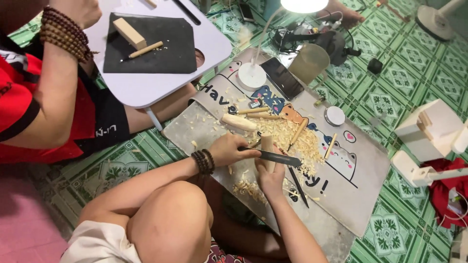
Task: A person is carving a small piece of wood using a craft knife on a low table while sitting on the floor.
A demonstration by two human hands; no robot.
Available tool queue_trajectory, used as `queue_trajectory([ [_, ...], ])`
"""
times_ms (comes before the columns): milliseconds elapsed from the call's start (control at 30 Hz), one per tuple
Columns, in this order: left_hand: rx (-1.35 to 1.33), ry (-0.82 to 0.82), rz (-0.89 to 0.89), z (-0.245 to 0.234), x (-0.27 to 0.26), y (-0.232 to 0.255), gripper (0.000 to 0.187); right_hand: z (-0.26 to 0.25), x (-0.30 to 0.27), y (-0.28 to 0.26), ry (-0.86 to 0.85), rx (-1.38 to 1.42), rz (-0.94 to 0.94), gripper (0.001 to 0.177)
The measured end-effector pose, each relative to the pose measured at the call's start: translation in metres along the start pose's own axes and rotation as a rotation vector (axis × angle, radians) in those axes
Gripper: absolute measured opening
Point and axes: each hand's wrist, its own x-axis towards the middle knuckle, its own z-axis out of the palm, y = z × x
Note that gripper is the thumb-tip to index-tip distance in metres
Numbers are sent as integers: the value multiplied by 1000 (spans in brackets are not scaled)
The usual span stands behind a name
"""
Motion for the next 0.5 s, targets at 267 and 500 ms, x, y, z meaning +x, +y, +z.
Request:
queue_trajectory([
  [267, 17, -44, 14, 0, 1, 8, 62, -3, 6, -32, -35, -160, -239, 39],
  [500, 37, -99, -68, -5, -2, 22, 64, -21, -4, 38, 51, 100, 51, 52],
])
